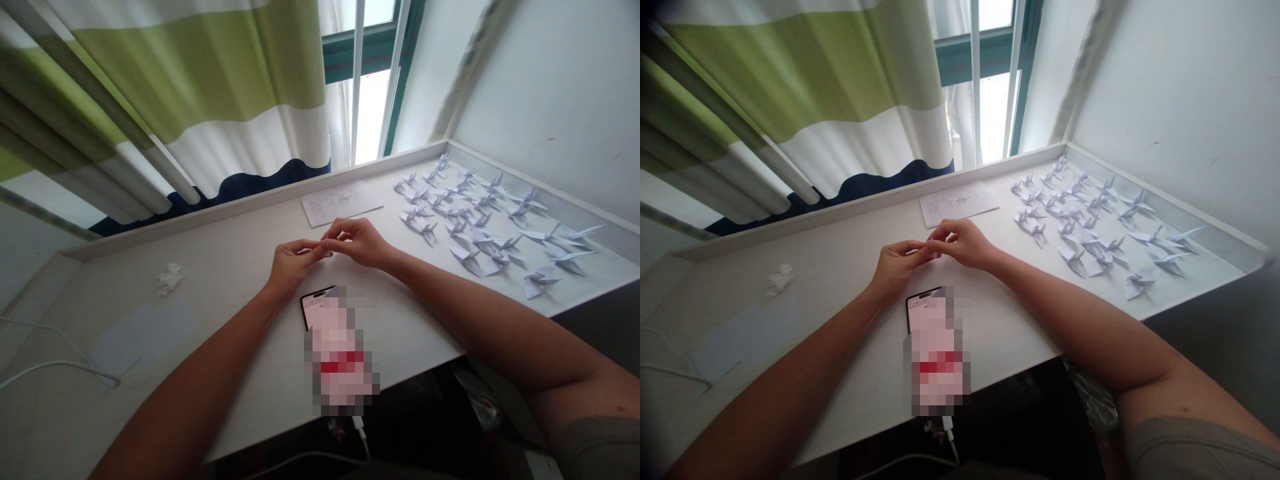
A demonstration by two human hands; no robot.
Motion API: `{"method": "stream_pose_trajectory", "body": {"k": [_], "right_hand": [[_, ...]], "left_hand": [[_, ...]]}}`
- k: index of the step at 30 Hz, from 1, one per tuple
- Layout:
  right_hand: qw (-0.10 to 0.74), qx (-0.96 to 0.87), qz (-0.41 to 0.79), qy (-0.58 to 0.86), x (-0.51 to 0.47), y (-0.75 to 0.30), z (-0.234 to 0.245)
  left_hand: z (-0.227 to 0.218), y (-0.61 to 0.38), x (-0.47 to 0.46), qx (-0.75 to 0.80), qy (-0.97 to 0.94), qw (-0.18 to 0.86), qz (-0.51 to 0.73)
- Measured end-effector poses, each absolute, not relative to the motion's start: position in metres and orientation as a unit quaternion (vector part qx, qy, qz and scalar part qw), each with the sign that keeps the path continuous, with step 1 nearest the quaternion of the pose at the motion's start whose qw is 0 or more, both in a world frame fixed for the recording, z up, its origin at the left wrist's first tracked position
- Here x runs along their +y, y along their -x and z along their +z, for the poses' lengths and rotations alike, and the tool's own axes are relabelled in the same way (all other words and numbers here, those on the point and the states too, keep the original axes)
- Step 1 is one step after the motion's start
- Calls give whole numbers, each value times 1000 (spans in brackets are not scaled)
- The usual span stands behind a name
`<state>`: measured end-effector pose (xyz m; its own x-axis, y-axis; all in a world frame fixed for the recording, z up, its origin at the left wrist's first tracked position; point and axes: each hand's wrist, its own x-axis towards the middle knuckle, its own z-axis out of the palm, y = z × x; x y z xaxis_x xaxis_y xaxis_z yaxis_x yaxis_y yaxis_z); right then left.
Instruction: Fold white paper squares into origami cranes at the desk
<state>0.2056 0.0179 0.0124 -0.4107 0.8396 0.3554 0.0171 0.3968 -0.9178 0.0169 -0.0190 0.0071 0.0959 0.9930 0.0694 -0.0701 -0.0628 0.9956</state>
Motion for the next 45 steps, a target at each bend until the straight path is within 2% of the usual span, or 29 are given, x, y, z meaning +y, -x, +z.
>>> {"method": "stream_pose_trajectory", "body": {"k": [9,21,28,35,42,45], "right_hand": [[431,-736,423,306,16,-208,16],[461,-707,440,306,23,-207,7],[472,-673,473,318,22,-206,8],[441,-641,544,315,22,-201,0],[500,-625,516,305,26,-203,-2],[501,-628,514,301,26,-203,-1]], "left_hand": [[8,-15,-19,449,-521,528,499],[7,-17,-17,430,-527,533,503],[6,-19,-18,432,-506,525,531],[2,-19,-16,414,-498,498,576],[3,-19,-15,416,-499,527,548],[2,-19,-15,420,-512,534,525]]}}
